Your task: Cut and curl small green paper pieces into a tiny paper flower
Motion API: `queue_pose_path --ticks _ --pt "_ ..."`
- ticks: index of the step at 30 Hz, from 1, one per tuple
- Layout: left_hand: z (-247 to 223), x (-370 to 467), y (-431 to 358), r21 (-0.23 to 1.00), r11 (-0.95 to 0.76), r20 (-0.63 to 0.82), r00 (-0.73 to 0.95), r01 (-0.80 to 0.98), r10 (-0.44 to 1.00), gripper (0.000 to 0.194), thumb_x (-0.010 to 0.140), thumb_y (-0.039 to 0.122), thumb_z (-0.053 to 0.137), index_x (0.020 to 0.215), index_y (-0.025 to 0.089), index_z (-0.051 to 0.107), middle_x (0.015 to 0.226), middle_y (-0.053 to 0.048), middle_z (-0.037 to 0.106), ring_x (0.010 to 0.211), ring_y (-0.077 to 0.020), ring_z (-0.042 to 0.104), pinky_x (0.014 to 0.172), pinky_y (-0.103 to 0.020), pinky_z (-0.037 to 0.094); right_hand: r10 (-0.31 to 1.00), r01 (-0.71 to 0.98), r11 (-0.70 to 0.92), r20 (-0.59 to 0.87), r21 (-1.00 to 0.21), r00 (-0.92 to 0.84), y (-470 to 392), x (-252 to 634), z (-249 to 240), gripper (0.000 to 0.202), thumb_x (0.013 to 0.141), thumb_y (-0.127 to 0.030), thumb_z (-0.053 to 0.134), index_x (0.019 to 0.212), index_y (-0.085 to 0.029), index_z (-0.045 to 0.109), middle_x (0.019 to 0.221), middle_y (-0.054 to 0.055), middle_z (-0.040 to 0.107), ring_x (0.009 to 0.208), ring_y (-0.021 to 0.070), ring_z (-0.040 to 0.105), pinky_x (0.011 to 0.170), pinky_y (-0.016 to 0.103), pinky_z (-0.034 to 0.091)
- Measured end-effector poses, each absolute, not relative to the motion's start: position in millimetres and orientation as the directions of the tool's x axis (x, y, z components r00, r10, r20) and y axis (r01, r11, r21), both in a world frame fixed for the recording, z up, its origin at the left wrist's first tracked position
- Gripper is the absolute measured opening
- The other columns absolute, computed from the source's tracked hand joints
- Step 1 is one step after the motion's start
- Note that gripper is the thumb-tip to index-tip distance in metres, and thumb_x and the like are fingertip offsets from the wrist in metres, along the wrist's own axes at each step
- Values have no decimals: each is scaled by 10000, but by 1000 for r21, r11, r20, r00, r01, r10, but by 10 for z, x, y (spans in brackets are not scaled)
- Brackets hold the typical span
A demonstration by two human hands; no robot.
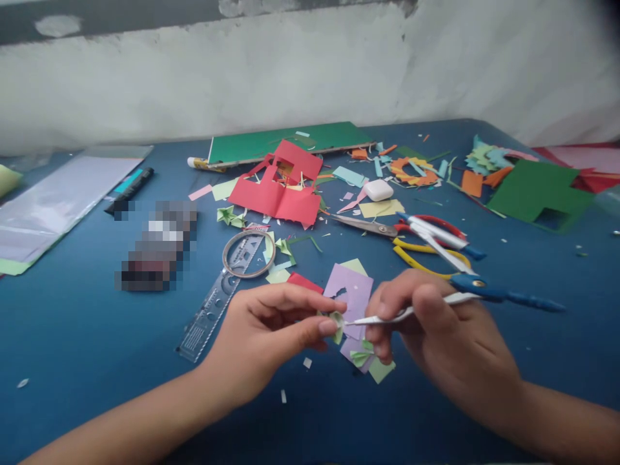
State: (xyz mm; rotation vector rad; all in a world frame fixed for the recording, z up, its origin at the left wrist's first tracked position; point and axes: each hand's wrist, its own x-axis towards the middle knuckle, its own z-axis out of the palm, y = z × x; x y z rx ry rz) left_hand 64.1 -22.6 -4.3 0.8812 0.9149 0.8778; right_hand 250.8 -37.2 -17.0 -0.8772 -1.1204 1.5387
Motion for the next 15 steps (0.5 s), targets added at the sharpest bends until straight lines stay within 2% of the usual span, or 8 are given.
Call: queue_pose_path --ticks 4,10,15 --pt "-44 653 -225 910 349 -261 343 -225 902 186 665 40 754 700 222 772 725 21 767 564 -75 657 554 -115 567 962 -278 18 93 -960 -256 -388 2515 -183 264 915 -430 478 827 -254 654 694 12 603 606 129 597 504 237 504" --pt "-54 656 -216 904 354 -260 347 -240 901 212 666 23 747 698 231 770 723 35 769 591 -71 670 577 -102 562 896 -105 205 229 -973 -381 -413 2583 -244 234 970 -357 387 973 -275 606 767 6 595 708 132 584 628 269 484" --pt "-39 659 -218 906 355 -266 344 -230 901 229 665 12 741 685 238 770 720 42 771 635 -80 687 589 -93 559 891 -140 165 208 -976 -404 -431 2603 -216 231 962 -365 397 968 -297 617 770 10 597 696 146 582 618 286 483"
